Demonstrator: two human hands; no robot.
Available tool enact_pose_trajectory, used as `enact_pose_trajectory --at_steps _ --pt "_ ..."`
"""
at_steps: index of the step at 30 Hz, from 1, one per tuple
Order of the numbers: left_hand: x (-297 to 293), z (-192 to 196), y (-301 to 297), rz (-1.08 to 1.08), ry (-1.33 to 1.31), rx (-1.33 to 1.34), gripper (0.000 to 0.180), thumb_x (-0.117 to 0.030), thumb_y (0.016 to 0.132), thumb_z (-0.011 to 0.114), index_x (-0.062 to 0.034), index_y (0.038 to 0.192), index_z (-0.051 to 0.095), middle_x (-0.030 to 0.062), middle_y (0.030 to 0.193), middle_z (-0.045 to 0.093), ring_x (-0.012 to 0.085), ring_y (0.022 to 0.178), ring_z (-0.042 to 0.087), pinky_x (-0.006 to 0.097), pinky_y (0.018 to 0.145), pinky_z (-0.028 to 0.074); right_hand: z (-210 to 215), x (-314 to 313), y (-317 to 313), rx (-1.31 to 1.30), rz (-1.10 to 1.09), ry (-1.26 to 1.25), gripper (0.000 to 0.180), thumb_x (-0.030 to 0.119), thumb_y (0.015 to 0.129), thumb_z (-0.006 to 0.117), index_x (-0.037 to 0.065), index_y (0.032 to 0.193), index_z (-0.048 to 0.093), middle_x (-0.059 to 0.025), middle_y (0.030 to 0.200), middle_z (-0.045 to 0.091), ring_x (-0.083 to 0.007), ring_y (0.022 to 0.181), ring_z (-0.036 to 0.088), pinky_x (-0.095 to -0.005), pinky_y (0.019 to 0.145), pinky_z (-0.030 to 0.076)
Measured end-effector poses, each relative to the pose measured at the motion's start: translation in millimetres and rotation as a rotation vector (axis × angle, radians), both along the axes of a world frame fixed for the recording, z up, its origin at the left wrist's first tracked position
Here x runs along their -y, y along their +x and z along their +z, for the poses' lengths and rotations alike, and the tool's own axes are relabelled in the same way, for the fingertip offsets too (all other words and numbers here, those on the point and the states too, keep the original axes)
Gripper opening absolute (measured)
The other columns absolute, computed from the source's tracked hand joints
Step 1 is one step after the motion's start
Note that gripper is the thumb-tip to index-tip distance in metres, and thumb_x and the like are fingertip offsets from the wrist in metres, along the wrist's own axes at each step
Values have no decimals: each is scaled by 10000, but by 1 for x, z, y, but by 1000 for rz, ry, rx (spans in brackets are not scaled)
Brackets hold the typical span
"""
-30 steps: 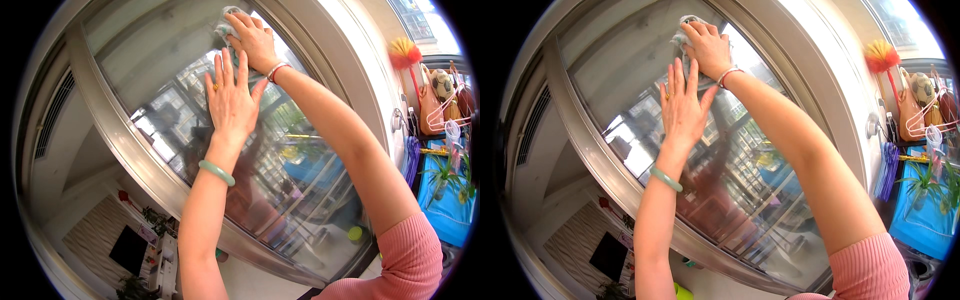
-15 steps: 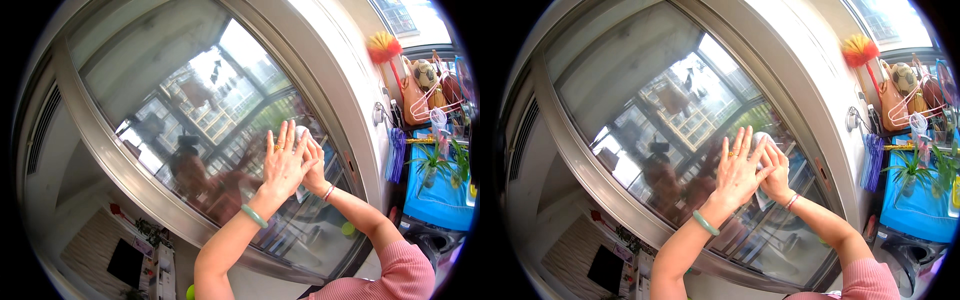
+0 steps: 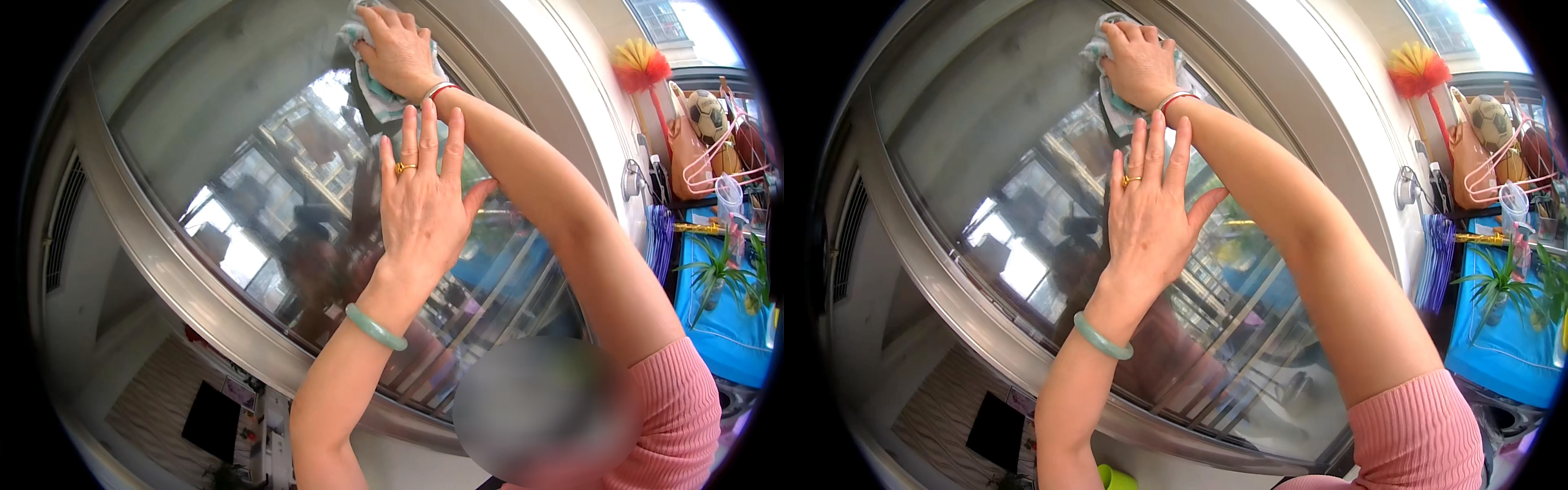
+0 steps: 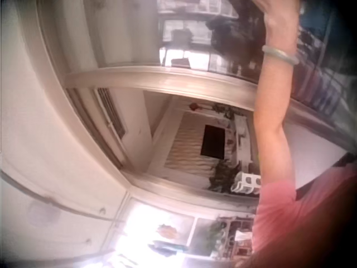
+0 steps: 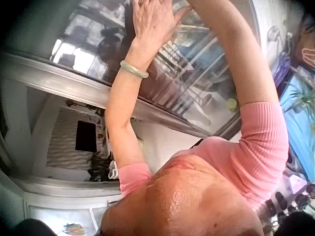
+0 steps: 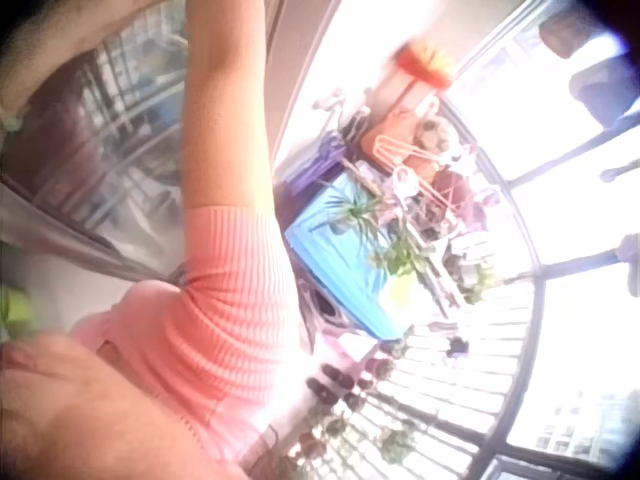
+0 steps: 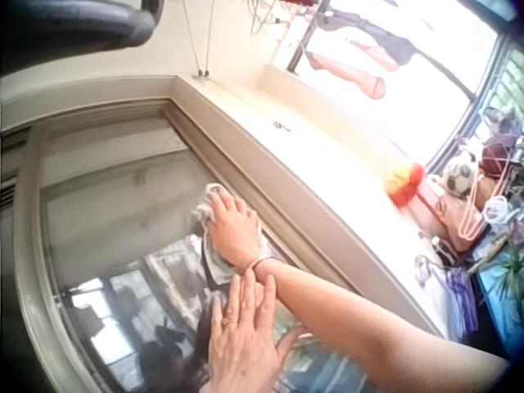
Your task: The person wipes a large glass sliding door and window frame with a cloth. They use a green and white striped cloth initially, then switch to a pink and white striped cloth to continue wiping the glass and frame surfaces.
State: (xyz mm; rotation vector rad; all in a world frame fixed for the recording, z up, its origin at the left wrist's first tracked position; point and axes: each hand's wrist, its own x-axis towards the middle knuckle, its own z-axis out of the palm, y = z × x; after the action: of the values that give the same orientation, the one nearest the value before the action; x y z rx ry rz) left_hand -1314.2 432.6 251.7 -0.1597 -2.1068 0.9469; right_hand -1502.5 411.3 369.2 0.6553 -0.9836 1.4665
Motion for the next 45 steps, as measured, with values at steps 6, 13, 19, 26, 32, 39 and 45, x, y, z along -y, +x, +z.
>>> enact_pose_trajectory --at_steps 6,13,19,26,32,39,45 --pt "8 -52 -3 40 140 161 694 -392 994 531 -142 1576 248 193 1618 219 347 1500 208 541 1200 183 -129 1 -12 242 8 -14 543 291 853 690 160 1357 536 -61 1371 549 -330 1245 491 -517 960 419" --pt "4 -156 2 -2 326 360 718 -467 965 548 -124 1552 318 204 1618 218 344 1511 175 542 1211 138 -386 -8 28 591 23 115 624 242 882 668 76 1442 446 -151 1407 505 -378 1245 474 -486 1027 387" --pt "-3 -260 50 68 440 623 719 -454 966 549 -122 1558 308 198 1614 238 337 1513 181 556 1205 136 -538 -2 110 987 134 215 679 259 902 653 28 1474 367 -222 1437 430 -417 1234 429 -499 1064 346" --pt "-14 -249 119 176 484 571 705 -476 986 505 -93 1550 325 185 1628 215 343 1512 184 550 1202 131 -449 3 163 656 159 189 725 144 774 713 56 1440 442 -187 1434 449 -395 1287 428 -487 1060 364" --pt "-10 -179 149 254 425 270 611 -351 994 541 -110 1531 378 196 1621 232 390 1506 188 566 1198 129 -305 -7 120 134 209 183 748 81 713 697 88 1428 478 -146 1399 500 -382 1241 463 -480 980 400" --pt "14 -162 217 217 281 -444 652 -203 995 584 -39 1553 290 257 1640 32 377 1531 20 521 1207 98 -241 -10 51 165 61 72 648 120 786 690 99 1400 485 -104 1403 502 -328 1232 486 -474 916 432" --pt "35 -203 238 125 757 -572 768 -198 1024 531 31 1569 42 267 1635 -40 332 1532 -1 448 1228 83 -297 -5 97 130 160 143 631 155 756 731 141 1358 544 -86 1352 549 -324 1214 495 -470 919 403"
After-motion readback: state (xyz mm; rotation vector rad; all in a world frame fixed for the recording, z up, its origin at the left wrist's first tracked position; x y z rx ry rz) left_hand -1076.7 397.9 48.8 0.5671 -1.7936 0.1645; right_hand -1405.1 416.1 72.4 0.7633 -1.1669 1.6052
